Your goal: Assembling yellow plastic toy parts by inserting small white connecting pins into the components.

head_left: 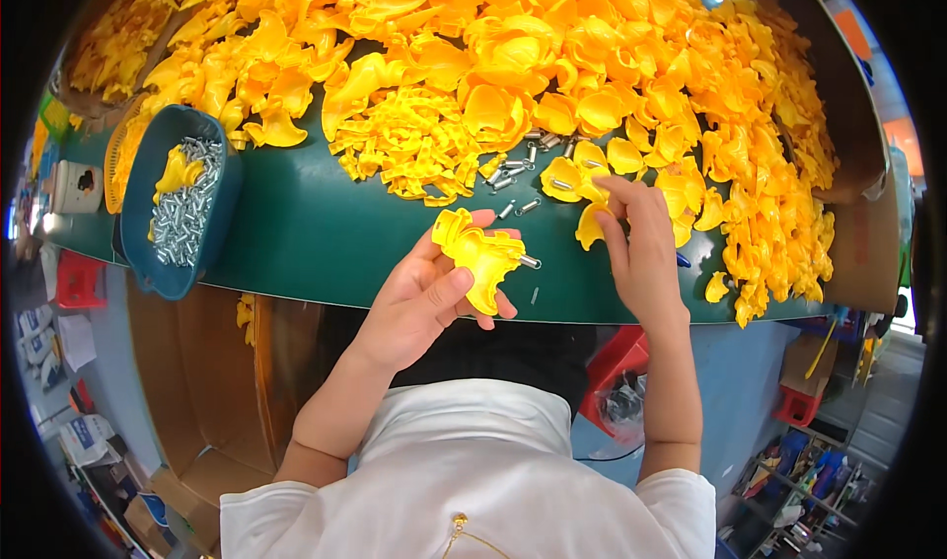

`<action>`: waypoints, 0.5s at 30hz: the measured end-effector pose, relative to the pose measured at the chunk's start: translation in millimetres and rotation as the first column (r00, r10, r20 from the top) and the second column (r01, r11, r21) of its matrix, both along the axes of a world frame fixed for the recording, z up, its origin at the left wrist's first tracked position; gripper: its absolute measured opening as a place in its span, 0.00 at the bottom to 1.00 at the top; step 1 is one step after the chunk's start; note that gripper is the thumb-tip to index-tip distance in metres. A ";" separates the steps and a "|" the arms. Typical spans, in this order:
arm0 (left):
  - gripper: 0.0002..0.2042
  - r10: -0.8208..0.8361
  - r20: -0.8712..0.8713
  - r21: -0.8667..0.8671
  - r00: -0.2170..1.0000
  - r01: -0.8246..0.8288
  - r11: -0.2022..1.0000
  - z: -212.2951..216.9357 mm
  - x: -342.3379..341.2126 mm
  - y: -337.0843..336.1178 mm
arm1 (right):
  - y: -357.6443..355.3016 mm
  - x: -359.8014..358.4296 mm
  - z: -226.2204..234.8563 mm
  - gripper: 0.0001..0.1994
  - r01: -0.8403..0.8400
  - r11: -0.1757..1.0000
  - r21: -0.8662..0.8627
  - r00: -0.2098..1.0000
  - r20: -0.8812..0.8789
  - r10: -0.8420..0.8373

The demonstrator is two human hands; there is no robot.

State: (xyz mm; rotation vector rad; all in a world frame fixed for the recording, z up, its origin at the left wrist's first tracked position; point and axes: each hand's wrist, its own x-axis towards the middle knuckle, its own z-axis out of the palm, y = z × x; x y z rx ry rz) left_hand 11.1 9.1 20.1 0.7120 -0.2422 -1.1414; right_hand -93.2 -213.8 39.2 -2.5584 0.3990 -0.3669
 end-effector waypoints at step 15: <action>0.25 0.093 0.035 0.078 0.995 -0.095 0.992 -8.3 -7.0 -0.3 | 69.2 30.1 -11.9 0.08 -0.143 0.937 0.318 0.915 0.403 0.003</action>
